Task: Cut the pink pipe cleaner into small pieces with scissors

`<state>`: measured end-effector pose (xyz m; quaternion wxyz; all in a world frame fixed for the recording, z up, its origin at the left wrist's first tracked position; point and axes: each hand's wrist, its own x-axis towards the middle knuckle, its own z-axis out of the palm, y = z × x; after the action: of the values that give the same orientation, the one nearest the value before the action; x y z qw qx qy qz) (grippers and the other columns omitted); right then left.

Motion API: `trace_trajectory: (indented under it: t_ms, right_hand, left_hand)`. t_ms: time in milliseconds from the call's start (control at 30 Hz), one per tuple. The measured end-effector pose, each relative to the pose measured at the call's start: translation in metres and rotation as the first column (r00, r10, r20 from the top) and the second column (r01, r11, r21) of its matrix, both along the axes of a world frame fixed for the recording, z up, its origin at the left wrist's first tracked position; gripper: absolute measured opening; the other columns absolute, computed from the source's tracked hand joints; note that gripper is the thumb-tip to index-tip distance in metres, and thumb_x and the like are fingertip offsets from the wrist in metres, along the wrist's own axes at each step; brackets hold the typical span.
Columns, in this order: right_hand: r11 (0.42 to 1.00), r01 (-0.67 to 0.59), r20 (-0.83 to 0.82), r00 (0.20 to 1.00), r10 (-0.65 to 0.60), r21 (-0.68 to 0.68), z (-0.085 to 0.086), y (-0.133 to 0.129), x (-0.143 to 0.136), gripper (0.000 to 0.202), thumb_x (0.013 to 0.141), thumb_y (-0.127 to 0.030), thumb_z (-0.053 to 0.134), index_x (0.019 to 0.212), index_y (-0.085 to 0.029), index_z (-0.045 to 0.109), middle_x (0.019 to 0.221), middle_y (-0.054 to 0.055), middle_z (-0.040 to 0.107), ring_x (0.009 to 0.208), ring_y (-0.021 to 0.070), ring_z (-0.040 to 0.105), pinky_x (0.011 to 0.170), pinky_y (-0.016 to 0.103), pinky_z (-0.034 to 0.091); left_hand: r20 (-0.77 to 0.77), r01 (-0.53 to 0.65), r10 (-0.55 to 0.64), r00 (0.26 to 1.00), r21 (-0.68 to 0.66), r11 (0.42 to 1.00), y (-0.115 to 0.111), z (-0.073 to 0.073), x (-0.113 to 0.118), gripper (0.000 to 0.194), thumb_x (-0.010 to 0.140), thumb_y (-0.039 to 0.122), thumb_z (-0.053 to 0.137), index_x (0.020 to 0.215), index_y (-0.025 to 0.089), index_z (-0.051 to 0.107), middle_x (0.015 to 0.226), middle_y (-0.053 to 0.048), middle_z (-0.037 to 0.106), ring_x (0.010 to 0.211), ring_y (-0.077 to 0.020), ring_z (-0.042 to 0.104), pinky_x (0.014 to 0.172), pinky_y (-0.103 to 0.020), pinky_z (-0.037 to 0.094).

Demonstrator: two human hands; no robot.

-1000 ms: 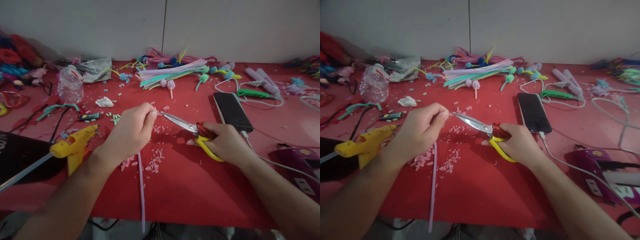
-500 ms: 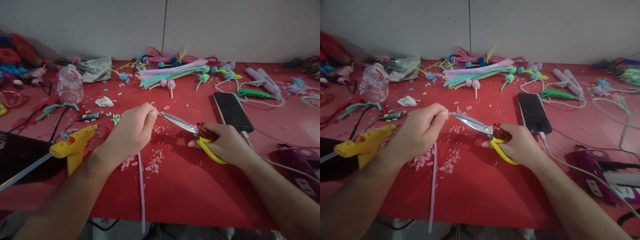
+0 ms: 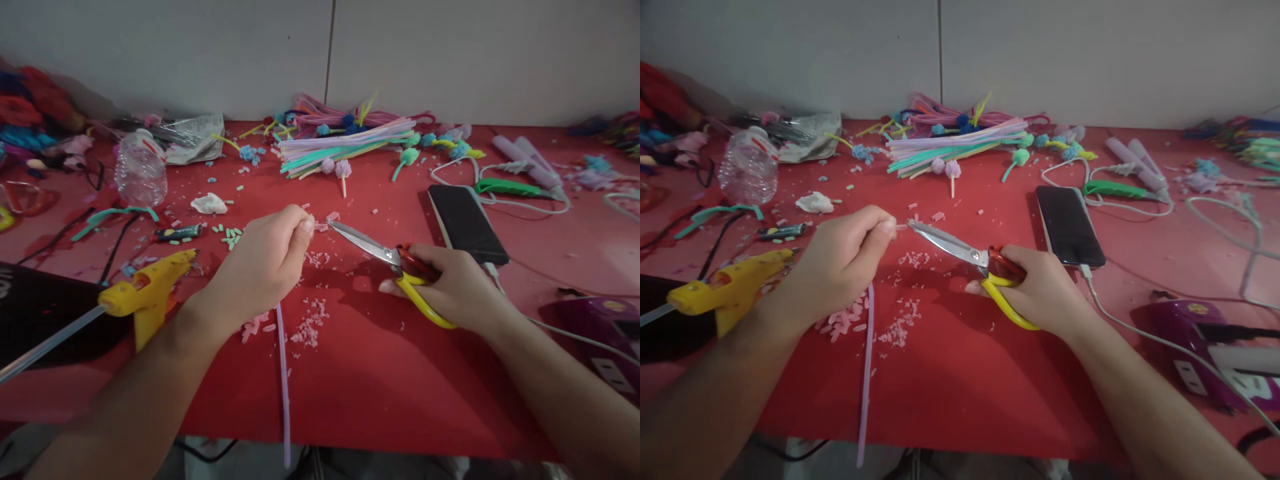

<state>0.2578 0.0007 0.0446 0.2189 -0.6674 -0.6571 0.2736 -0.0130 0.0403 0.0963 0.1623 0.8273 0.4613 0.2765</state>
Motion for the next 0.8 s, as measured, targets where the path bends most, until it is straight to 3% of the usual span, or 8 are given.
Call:
trace_trajectory:
  t_ms: [800]
  right_hand:
    - [1.000, 0.009, -0.001, 1.000, -0.009, 0.000, -0.0005, -0.0006, -0.0004, 0.070, 0.062, -0.086, 0.075, 0.065, -0.025, 0.042, 0.063, -0.004, 0.030, 0.061, 0.0133, 0.027, 0.050, 0.030, 0.026]
  left_hand:
    - [-0.018, 0.005, -0.004, 1.000, 0.024, 1.000, -0.0008, 0.0003, -0.0002, 0.026, 0.106, 0.025, 0.045, 0.081, 0.021, 0.050, 0.069, 0.002, 0.052, 0.062, -0.0138, 0.046, 0.063, -0.031, 0.036]
